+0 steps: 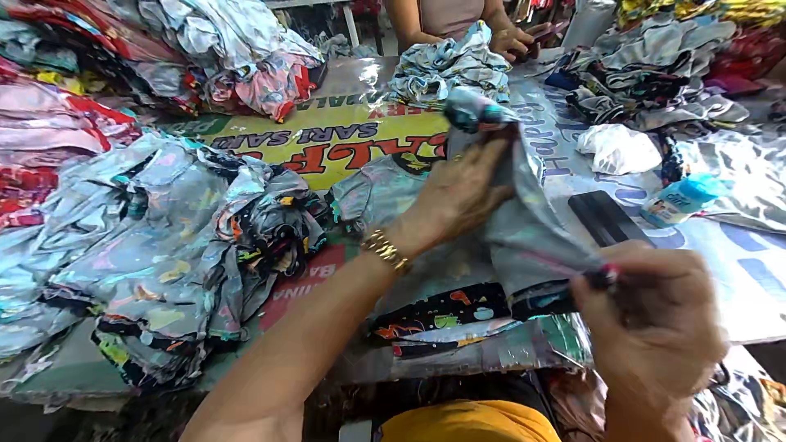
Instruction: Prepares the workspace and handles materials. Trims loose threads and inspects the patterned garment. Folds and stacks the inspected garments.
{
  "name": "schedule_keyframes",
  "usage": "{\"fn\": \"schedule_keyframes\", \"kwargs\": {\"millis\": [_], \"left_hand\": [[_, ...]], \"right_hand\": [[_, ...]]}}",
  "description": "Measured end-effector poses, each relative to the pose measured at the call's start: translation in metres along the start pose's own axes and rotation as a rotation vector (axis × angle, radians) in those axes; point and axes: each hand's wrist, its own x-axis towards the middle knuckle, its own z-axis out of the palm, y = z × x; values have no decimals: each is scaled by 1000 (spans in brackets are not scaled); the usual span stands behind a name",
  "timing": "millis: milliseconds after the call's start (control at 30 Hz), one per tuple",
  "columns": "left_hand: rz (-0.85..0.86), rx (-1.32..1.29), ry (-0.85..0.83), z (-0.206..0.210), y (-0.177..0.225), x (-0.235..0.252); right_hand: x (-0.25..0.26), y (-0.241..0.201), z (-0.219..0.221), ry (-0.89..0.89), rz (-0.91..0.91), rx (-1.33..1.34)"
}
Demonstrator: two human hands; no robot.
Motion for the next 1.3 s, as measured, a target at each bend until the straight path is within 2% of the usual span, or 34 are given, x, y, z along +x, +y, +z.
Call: {"fn": "schedule_keyframes", "kwargs": {"millis": [67, 133, 200, 267, 300, 367, 433, 467, 533, 600, 667, 733, 833, 900, 1000, 1067, 1133, 1200, 1233, 1300], "left_hand": [[91, 58, -69, 35, 11, 17], [177, 139, -180, 79, 16, 22], [261, 219, -233, 109, 13, 26], [267, 142, -292, 108, 11, 30], [242, -14, -332, 100, 9, 30], [147, -499, -398, 67, 5, 26], [64, -926, -428, 24, 1, 12], [35, -941, -408, 3, -2, -1], [-1, -716, -331, -32, -8, -36], [-76, -467, -202, -55, -11, -83], [-146, -326, -99, -66, -13, -132], [-234, -217, -69, -62, -13, -173], [-309, -57, -58, -38, -1, -214], [-348, 16, 84, -22, 10, -228], [-365, -58, 434, -6, 31, -239], [-330, -346, 539, 3, 55, -238], [-356, -957, 441, 10, 81, -231], [-463, -1602, 343, 15, 95, -220], [-492, -1823, 334, 19, 97, -216], [-526, -2045, 431, 26, 96, -208]], "right_hand": [[4, 0, -13, 89, 12, -59], [5, -4, -18, 103, -18, -116], [2, -2, -15, 1, -43, -171], [-4, 15, -6, -170, -41, -277], [-6, 28, 2, -271, -27, -372], [-9, 51, 15, -478, 32, -537], [-8, 56, 14, -547, 70, -554], [-7, 56, 11, -549, 81, -530], [-8, 51, 8, -477, 88, -493], [-9, 38, 10, -362, 22, -463], [-12, 20, 18, -309, -37, -356], [-15, 4, 36, -378, -89, -220], [-22, -7, 72, -620, -163, -167], [-28, -6, 94, -684, -206, -224], [-28, -1, 102, -656, -196, -197], [-23, 0, 97, -616, -168, -107], [-17, -1, 90, -566, -148, -51], [-12, -2, 83, -499, -140, 0], [-10, -2, 79, -467, -144, 19], [-8, -2, 71, -418, -162, 20]]}}
